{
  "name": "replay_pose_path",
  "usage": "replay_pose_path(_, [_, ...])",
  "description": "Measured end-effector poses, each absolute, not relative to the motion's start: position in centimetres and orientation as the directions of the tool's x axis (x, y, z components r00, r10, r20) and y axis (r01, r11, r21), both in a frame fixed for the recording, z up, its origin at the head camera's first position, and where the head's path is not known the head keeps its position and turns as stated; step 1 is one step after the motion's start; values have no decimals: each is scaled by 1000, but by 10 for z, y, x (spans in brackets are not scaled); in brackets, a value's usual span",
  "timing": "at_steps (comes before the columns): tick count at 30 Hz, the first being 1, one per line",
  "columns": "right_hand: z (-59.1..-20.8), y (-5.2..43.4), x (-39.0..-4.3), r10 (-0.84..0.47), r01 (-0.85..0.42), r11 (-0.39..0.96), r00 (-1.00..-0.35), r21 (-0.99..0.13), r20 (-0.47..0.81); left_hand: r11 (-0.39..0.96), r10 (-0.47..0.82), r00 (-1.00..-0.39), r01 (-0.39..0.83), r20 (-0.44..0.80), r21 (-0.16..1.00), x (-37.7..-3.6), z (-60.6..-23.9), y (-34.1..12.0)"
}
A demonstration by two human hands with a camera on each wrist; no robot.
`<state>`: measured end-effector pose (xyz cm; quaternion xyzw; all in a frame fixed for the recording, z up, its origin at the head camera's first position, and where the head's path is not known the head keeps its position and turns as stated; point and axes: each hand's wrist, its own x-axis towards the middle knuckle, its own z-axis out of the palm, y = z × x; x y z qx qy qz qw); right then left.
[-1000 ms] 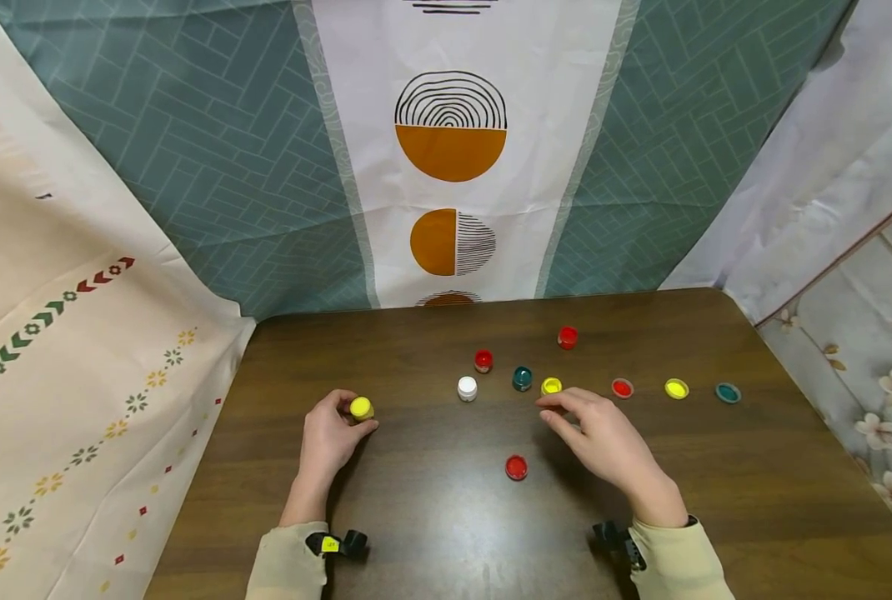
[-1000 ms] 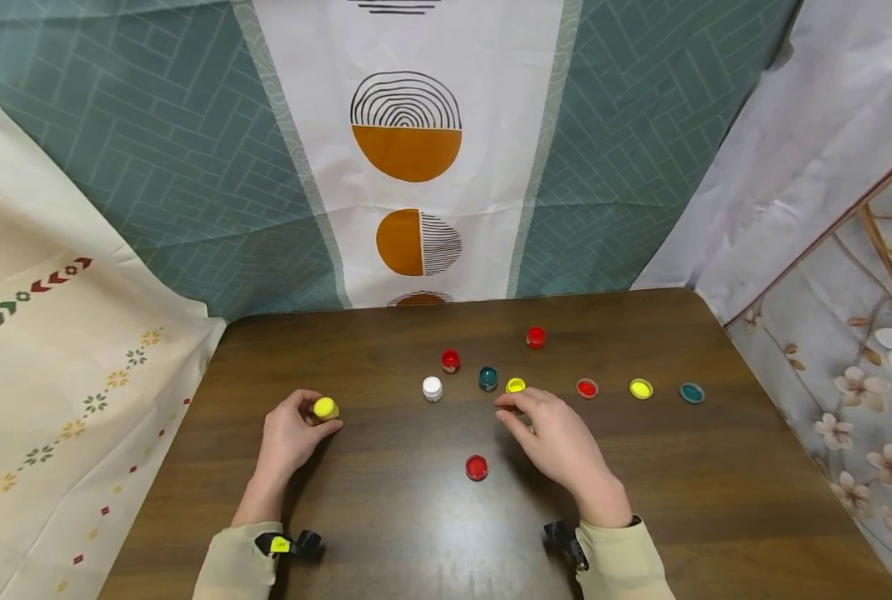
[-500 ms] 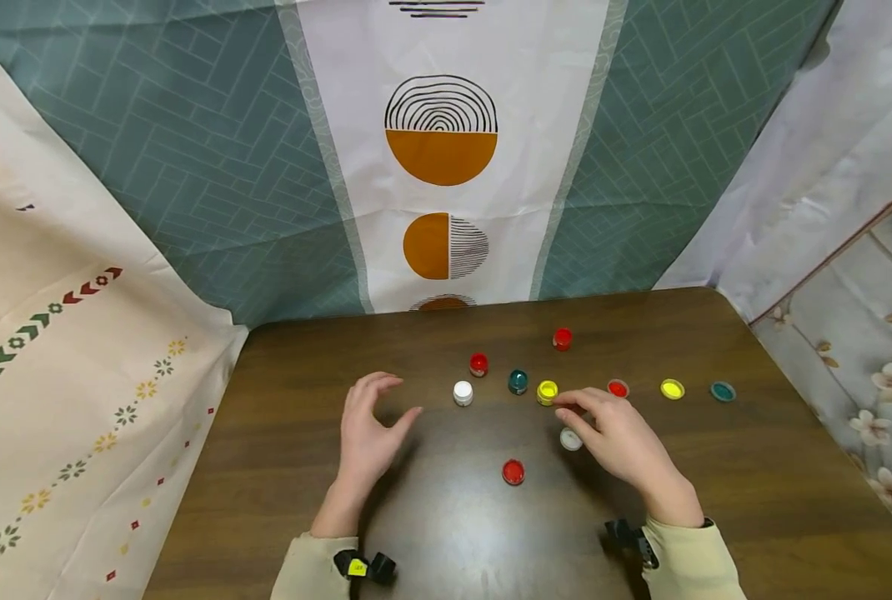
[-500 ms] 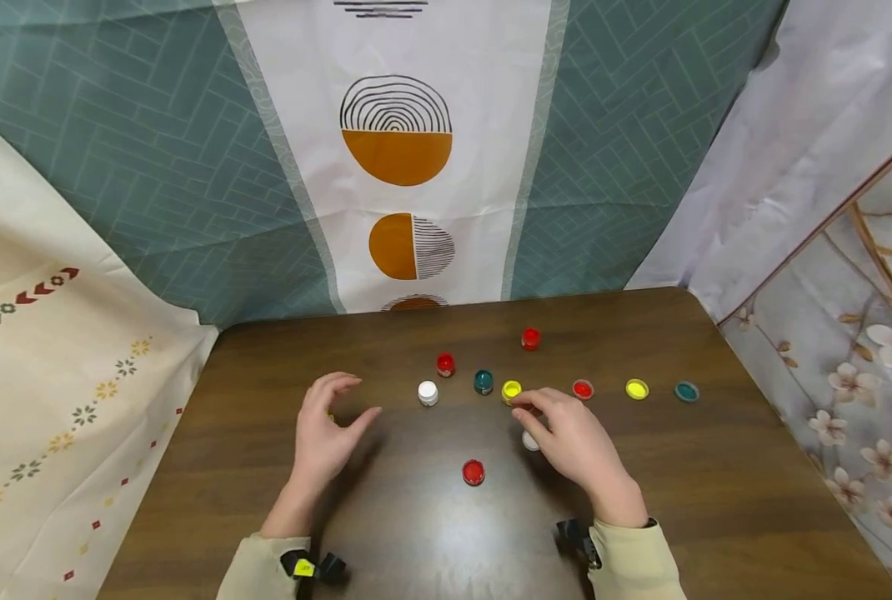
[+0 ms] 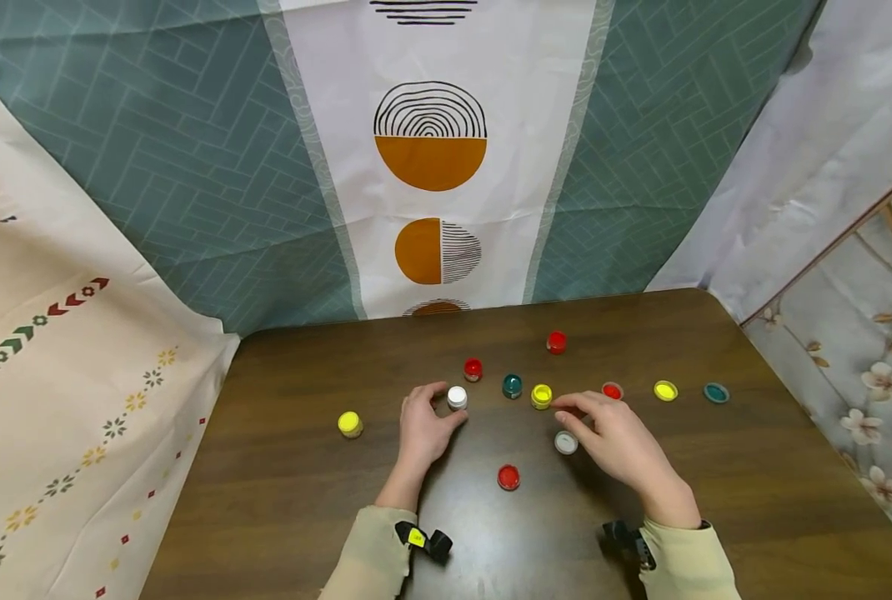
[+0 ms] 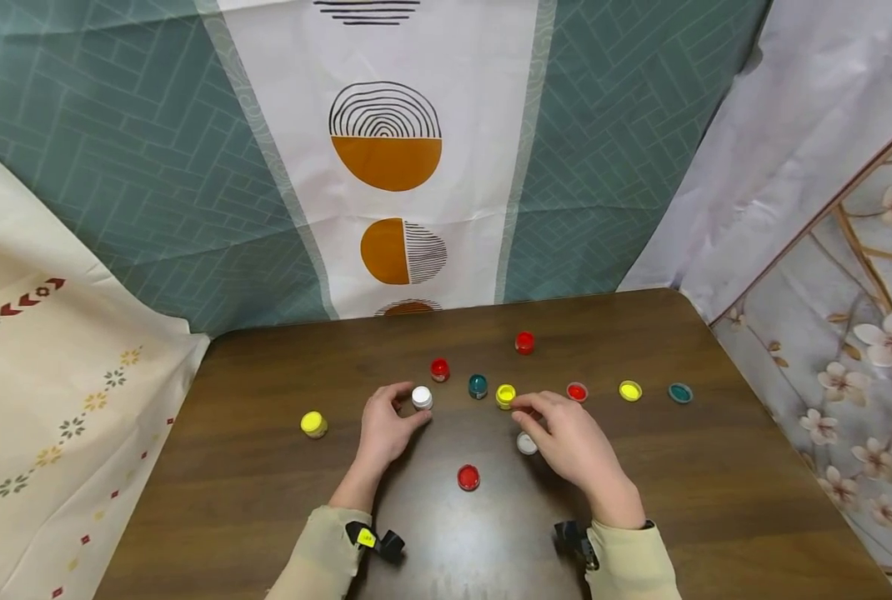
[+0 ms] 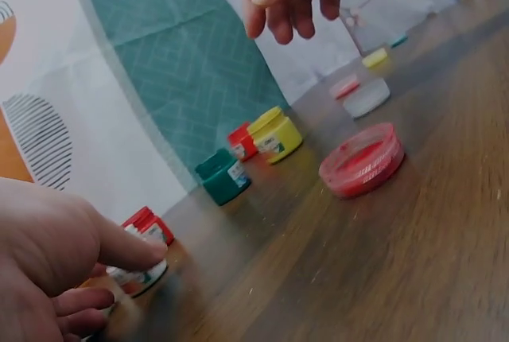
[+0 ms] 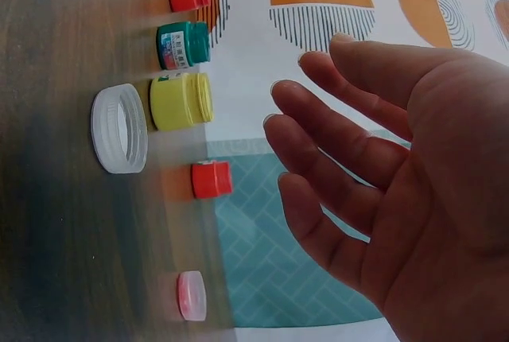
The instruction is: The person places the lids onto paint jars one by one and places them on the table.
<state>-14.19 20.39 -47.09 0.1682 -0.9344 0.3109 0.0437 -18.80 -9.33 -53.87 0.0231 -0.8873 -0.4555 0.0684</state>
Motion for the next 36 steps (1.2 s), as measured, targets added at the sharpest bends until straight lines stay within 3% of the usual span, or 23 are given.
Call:
replay_pose_path(11, [-472,203,-141,-283,-334,747,-942,-574,180,627,-142,-986,-24,84,779,-187,-539,-86])
replay_pose_path(25, [-476,203,-140,-276,-326,738,-945,-591,176,540,-194,-974,-6,118,842,-190,-543,-86])
replay_pose_path(30, [-477,205,-139,-275,-324,742,-946,-587,174,409,-250,-948,78,194,909,-193,-542,-88])
replay_pose_path(36, [-477,209,-137,-258,-292,759,-956,-582,142,259,-332,-875,273,351,926,-193,-539,-90])
